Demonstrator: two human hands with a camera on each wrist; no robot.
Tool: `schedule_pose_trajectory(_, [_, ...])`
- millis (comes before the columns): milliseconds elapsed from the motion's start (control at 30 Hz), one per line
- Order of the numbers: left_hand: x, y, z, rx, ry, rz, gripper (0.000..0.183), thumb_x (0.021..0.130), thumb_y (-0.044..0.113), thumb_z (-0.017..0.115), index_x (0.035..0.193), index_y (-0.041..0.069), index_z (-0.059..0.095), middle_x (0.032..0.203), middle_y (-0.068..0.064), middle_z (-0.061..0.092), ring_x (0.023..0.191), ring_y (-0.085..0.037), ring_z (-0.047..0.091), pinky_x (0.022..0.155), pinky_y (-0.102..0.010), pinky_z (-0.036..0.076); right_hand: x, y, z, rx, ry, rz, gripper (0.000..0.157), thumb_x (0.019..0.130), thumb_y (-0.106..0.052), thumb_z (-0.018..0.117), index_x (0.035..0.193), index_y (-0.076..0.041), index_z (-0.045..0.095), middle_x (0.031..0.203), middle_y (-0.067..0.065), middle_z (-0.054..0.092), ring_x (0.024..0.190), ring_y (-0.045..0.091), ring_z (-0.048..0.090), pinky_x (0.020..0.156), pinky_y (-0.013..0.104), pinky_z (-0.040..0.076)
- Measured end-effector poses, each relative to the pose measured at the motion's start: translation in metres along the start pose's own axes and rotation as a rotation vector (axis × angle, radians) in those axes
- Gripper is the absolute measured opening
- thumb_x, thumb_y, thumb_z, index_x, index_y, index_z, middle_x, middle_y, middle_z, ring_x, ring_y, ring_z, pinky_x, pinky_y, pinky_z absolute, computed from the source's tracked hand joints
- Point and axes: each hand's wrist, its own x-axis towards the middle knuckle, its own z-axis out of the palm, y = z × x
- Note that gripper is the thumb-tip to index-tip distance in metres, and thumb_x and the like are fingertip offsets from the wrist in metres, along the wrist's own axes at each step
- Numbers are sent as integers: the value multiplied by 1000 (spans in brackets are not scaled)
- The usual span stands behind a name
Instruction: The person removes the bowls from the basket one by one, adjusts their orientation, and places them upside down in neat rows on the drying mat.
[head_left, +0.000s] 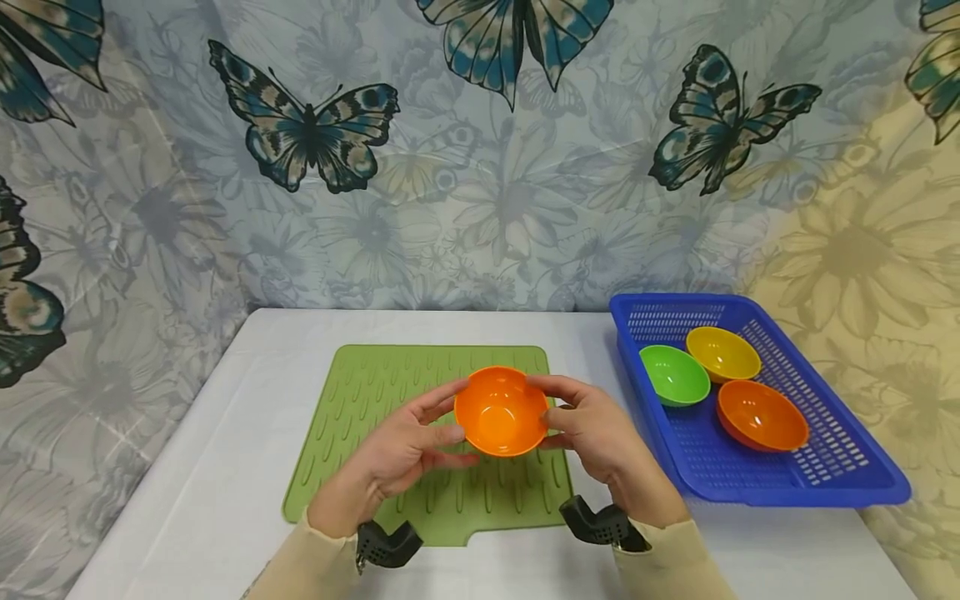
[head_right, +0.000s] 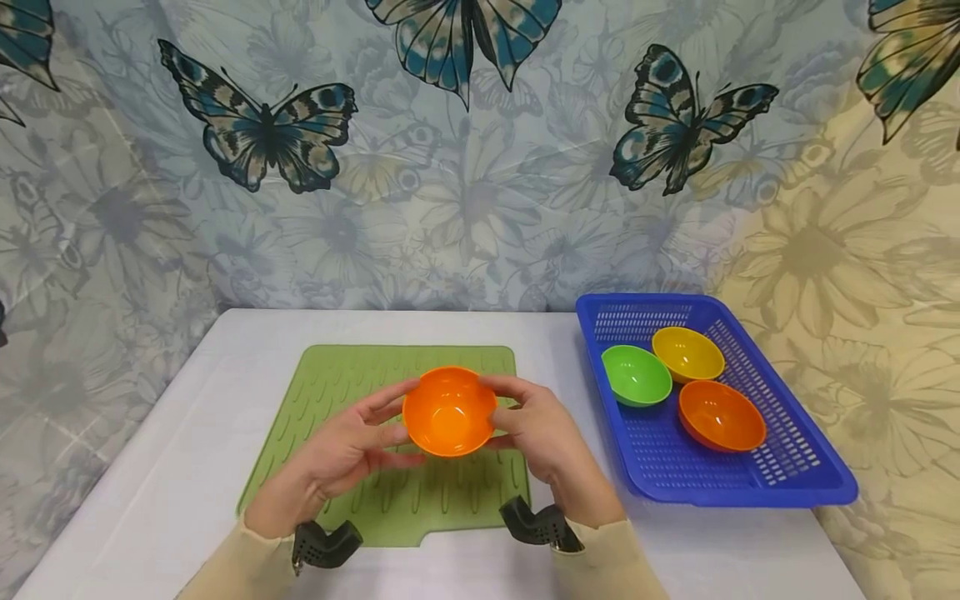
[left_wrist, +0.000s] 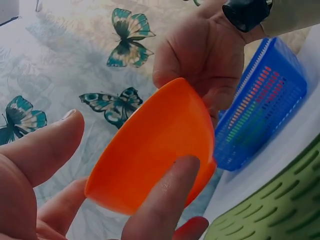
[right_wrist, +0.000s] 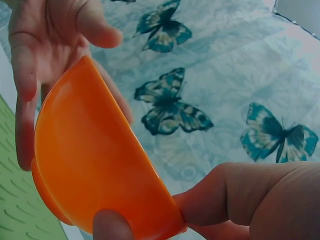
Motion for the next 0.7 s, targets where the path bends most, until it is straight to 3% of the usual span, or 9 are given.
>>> schedule_pose_trajectory(167, [0,-1,2,-38,-42,5,70,94,-6,64,156,8,34,154,-23,25,119,-41,56,89,-56,50,-3,-1,3,21,-13,-19,49,89,8,56,137,2,57,142,19,50,97,35,65,76,45,58])
schedule_pose_trajectory(333, [-1,-1,4,-63,-43,14,68,97,-6,60,157,9,32,153,-23,27,118,-40,57,88,-53,51,-6,-3,4,28,-17,-28,49,89,8,58,138,2,57,141,19,50,99,36,64,77,46,58])
schedule_pose_trajectory(500, [-1,-2,6,-4,41,29,65,95,-9,59,154,7,37,155,-22,22,113,-39,60,85,-53,53,-11,-8,-2,26,-31,-58,59,97,-5,61,152,-7,41,146,22,43,114,38,57,84,45,56])
schedule_pose_trajectory(600, [0,-5,6,81,106,52,64,93,-12,60,151,6,42,159,-18,20,108,-39,62,84,-52,54,-14,-11,-16,212,-76,-89,65,106,-32,51,160,-15,20,148,28,39,116,41,58,88,47,54])
schedule_pose_trajectory(700, [-1,-7,6,153,147,85,64,91,-14,61,150,7,46,157,-18,27,106,-37,63,85,-51,54,-13,-9,-32,566,-267,-45,80,102,-59,37,162,-21,-1,144,34,41,115,48,58,92,52,50])
